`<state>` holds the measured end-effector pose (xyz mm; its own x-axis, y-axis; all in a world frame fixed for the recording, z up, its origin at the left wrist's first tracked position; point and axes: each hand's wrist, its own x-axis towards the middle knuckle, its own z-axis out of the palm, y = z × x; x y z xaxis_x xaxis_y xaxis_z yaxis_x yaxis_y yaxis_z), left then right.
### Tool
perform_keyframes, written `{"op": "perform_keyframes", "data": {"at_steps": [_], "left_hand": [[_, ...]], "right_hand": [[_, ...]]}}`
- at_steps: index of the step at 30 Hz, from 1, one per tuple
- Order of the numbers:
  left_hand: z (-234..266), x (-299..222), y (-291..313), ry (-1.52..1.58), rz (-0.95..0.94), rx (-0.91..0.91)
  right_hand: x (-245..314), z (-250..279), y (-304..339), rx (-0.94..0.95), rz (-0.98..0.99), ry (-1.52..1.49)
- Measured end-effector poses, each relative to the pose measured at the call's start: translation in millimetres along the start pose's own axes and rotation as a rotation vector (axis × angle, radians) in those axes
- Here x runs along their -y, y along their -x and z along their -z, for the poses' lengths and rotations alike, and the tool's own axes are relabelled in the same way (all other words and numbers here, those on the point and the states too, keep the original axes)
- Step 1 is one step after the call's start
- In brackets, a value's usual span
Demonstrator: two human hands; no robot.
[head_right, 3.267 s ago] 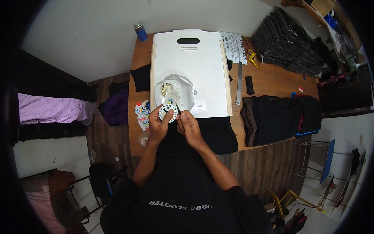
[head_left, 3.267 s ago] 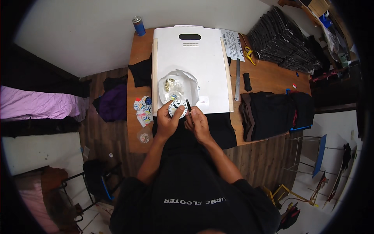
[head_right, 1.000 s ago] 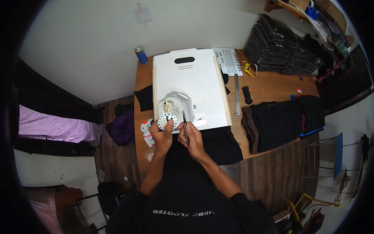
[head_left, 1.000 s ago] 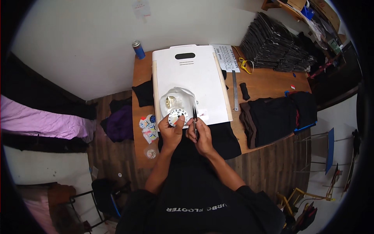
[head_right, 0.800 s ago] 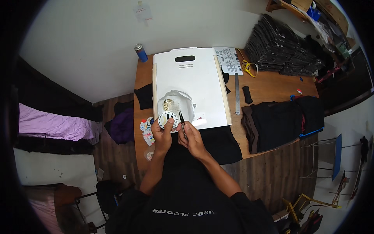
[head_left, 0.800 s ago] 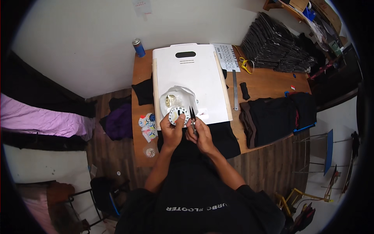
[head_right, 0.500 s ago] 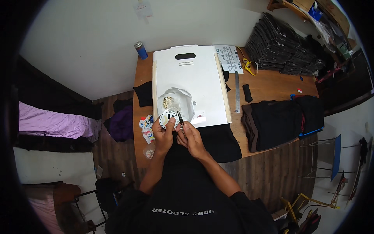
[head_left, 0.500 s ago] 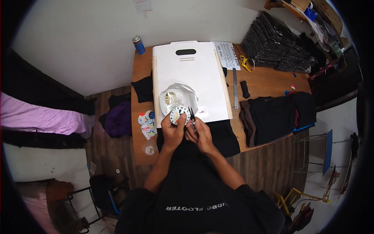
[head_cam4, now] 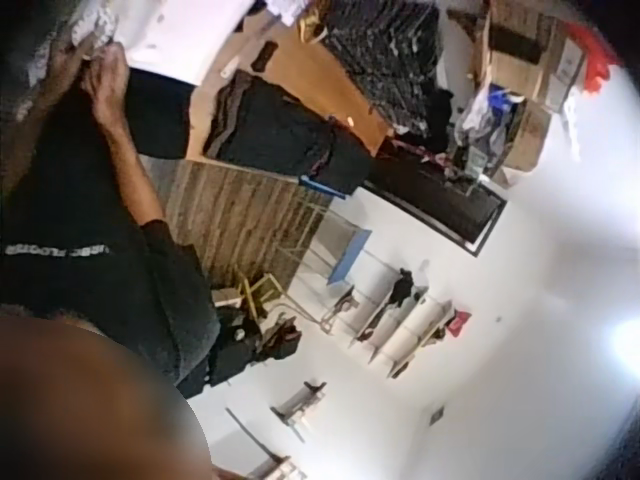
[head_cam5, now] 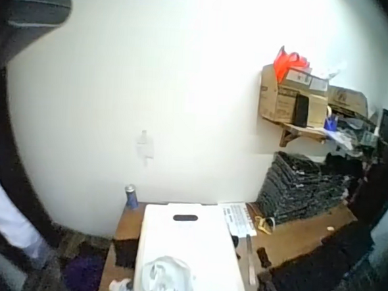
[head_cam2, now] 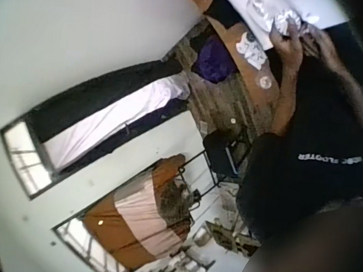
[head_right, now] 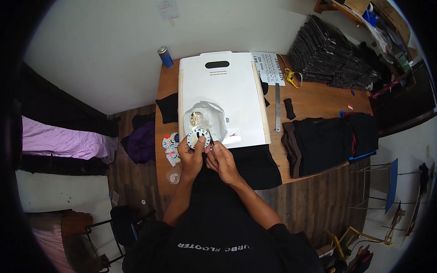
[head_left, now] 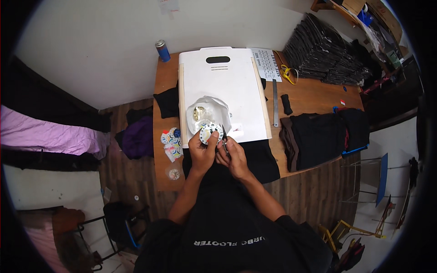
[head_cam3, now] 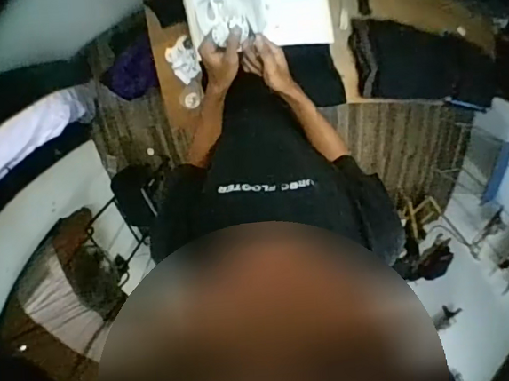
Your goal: Positioning and weeding vinyl logos for clothing printing.
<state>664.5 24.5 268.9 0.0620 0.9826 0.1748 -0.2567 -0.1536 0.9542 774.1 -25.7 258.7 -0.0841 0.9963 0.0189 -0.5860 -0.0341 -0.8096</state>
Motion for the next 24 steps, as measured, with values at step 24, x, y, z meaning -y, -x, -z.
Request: {"op": "perform_keyframes", "data": {"at_steps": [24], "left_hand": [[-4.1,1.3,-8.5,0.005,-0.009,0.013]], "right_hand": [[-1.9,8.5,-8.2,-0.004,0.015,0.034]]}}
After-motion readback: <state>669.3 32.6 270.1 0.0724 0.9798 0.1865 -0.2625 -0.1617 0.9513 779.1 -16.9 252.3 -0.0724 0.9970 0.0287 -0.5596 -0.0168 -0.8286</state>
